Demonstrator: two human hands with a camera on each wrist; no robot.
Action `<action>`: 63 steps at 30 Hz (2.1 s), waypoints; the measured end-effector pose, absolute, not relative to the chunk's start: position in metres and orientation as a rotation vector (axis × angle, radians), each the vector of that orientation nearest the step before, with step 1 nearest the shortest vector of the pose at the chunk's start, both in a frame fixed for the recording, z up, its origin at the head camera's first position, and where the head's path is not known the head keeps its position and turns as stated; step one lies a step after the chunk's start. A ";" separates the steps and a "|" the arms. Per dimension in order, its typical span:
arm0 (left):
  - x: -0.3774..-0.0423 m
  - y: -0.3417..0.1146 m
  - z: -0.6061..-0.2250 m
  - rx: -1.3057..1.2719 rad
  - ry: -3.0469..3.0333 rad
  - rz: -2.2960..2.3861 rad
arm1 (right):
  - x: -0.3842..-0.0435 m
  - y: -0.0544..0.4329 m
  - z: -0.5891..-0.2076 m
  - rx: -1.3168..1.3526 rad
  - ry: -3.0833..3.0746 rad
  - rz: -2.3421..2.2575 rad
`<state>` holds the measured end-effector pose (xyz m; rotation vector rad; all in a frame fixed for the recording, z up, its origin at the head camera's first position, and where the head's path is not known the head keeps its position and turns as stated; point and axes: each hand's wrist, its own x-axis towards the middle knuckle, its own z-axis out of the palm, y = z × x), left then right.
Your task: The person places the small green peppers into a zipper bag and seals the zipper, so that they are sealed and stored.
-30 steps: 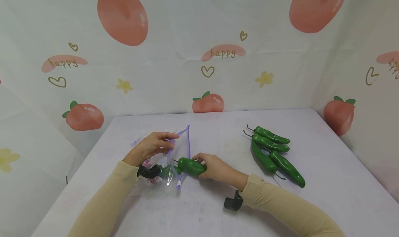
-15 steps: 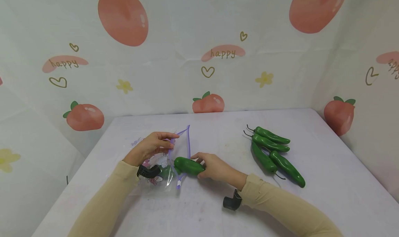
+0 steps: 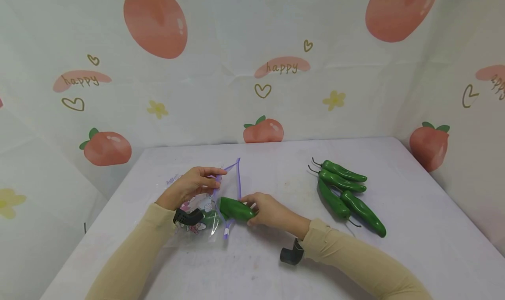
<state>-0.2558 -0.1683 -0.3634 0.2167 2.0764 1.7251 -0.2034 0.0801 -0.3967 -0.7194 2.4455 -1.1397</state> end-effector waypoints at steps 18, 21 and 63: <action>-0.256 -0.166 -0.365 0.220 2.074 1.728 | -0.210 0.071 -0.398 -0.783 2.432 -1.221; -0.256 -0.166 -0.365 0.218 2.075 1.729 | -0.212 0.070 -0.401 -0.795 2.423 -1.223; -0.257 -0.165 -0.366 0.238 2.091 1.720 | -0.219 0.053 -0.417 -0.830 2.397 -1.162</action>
